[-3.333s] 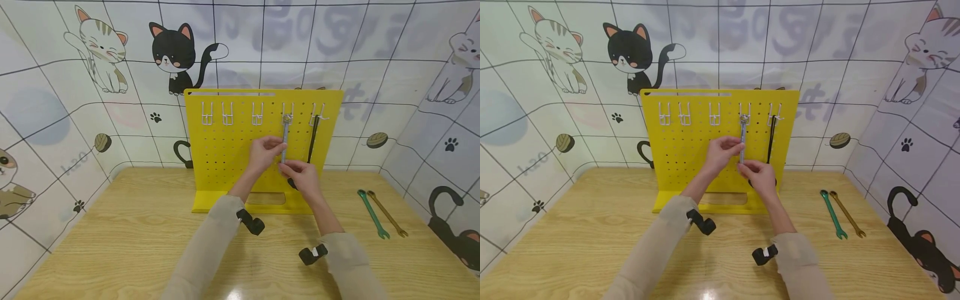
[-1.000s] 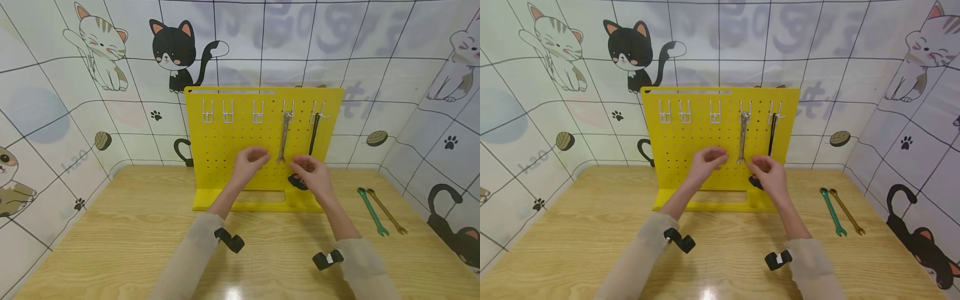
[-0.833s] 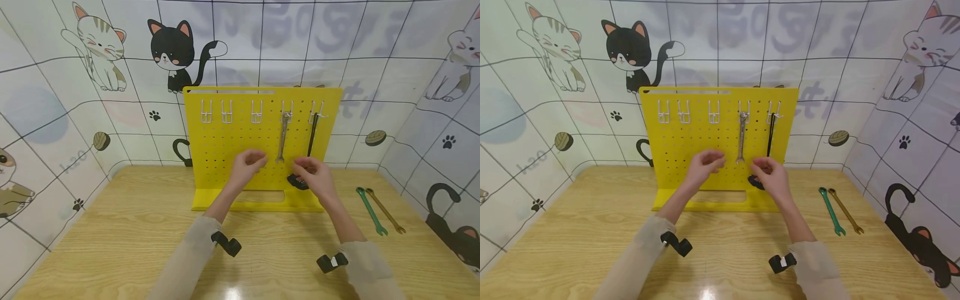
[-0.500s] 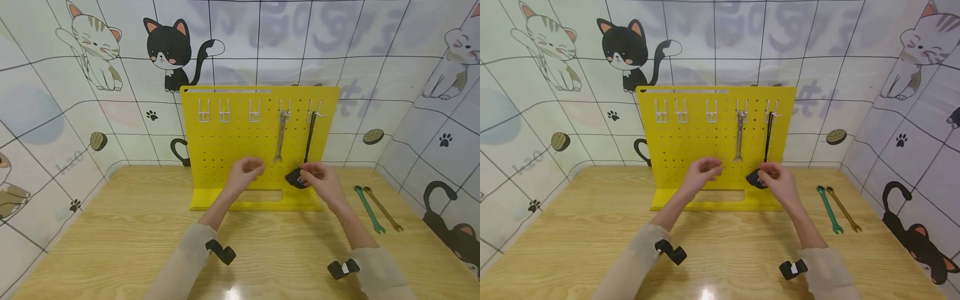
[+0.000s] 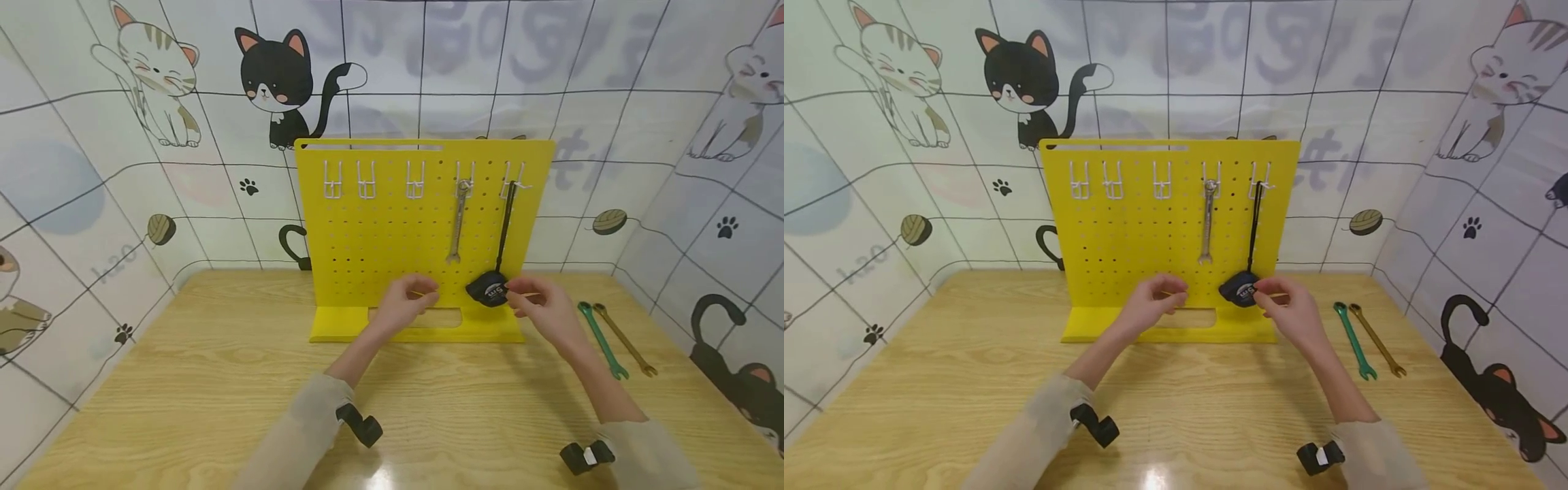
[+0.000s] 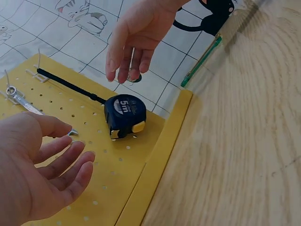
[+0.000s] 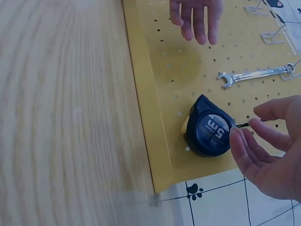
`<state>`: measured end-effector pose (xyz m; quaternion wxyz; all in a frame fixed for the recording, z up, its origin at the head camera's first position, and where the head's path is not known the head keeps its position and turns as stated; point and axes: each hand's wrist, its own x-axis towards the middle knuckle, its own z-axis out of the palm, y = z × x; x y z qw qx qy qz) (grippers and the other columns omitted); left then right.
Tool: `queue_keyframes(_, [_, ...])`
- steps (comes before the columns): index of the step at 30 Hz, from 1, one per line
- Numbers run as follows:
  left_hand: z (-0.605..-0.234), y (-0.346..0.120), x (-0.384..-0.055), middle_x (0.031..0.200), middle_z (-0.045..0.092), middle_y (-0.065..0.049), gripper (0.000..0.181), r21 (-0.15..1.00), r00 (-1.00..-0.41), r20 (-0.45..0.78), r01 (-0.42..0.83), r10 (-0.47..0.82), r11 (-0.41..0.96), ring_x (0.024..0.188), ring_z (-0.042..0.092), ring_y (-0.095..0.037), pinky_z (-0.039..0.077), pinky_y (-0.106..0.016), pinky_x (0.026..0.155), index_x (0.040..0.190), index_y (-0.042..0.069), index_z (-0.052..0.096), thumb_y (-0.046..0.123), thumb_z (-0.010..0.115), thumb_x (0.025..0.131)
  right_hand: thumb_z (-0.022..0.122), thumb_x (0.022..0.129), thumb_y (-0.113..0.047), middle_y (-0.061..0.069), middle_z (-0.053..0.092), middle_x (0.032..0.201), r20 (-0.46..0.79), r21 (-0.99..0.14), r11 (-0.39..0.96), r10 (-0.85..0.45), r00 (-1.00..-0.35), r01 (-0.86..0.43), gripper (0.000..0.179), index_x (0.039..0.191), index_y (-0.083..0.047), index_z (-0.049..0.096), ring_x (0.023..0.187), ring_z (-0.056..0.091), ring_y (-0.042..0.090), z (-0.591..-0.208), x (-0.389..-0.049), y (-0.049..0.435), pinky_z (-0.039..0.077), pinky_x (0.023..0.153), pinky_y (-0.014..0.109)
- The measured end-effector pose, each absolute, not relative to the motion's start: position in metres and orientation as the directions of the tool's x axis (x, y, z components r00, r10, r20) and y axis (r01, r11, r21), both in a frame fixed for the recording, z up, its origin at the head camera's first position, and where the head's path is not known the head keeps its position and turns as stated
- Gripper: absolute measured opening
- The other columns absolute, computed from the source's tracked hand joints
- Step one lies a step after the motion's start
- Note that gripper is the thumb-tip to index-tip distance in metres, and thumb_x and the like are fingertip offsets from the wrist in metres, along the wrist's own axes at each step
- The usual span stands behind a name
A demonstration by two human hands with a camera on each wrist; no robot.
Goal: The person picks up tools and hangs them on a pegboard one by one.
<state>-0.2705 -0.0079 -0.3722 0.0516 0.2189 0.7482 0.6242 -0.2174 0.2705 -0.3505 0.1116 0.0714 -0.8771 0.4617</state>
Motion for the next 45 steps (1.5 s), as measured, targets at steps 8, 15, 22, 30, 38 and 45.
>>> queue_keyframes(8, [-0.387,0.003,-0.268,0.112,0.068,-0.01,0.024,0.949,-0.881,0.204,0.285,0.427,0.133,0.098,0.067,-0.032,0.057,-0.048,0.086,0.119,0.002,0.067,0.015,0.067,0.099,0.062,0.102,-0.029,0.019,0.065,0.12,0.26,-0.748,0.625,-0.034,-0.965,-0.223,0.041,0.131,0.001,0.06,0.093,0.069,0.023,-0.359,-0.208,0.29,0.058,0.076,0.027])
queue_keyframes(15, [-0.39,0.015,-0.266,0.111,0.068,-0.005,0.027,0.945,-0.877,0.181,0.281,0.445,0.169,0.092,0.066,-0.016,0.057,-0.03,0.079,0.12,0.0,0.067,0.017,0.067,0.098,0.063,0.101,-0.017,0.023,0.065,0.115,0.294,-0.729,0.633,-0.055,-0.954,-0.261,0.034,0.127,0.005,0.061,0.087,0.068,0.015,-0.365,-0.202,0.304,0.059,0.072,0.028])
queue_keyframes(22, [-0.39,0.022,-0.269,0.111,0.068,-0.003,0.027,0.969,-0.883,0.126,0.208,0.452,0.135,0.094,0.065,-0.016,0.057,-0.042,0.087,0.122,0.001,0.066,0.017,0.065,0.1,0.065,0.1,-0.017,0.022,0.065,0.113,0.277,-0.671,0.709,-0.031,-0.96,-0.216,0.036,0.128,0.004,0.06,0.089,0.07,0.026,-0.369,-0.194,0.329,0.058,0.066,0.026])
queue_keyframes(30, [-0.391,0.034,-0.272,0.107,0.069,-0.007,0.024,0.977,-0.875,0.122,0.189,0.469,0.1,0.091,0.065,-0.018,0.058,-0.044,0.086,0.119,0.0,0.067,0.013,0.065,0.099,0.066,0.099,-0.02,0.026,0.064,0.115,0.223,-0.6,0.783,-0.034,-0.974,-0.164,0.042,0.13,0.006,0.057,0.098,0.066,0.046,-0.378,-0.182,0.364,0.056,0.066,0.026])
queue_keyframes(38, [-0.393,0.05,-0.272,0.105,0.069,-0.009,0.029,0.992,-0.866,0.064,0.109,0.496,0.062,0.095,0.068,-0.028,0.058,-0.042,0.087,0.123,-0.006,0.064,0.012,0.065,0.099,0.066,0.099,-0.02,0.035,0.062,0.115,0.147,-0.577,0.809,-0.034,-0.988,-0.114,0.049,0.132,0.012,0.05,0.103,0.062,0.054,-0.383,-0.172,0.392,0.058,0.076,0.052])
queue_keyframes(45, [-0.397,0.059,-0.271,0.102,0.068,-0.01,0.027,0.996,-0.861,0.055,0.086,0.506,0.039,0.095,0.068,-0.033,0.057,-0.046,0.09,0.121,-0.007,0.064,0.008,0.065,0.098,0.067,0.098,-0.019,0.035,0.062,0.108,0.053,-0.542,0.84,0.001,-0.999,-0.028,0.052,0.129,0.017,0.048,0.099,0.061,0.052,-0.386,-0.166,0.411,0.057,0.069,0.046])
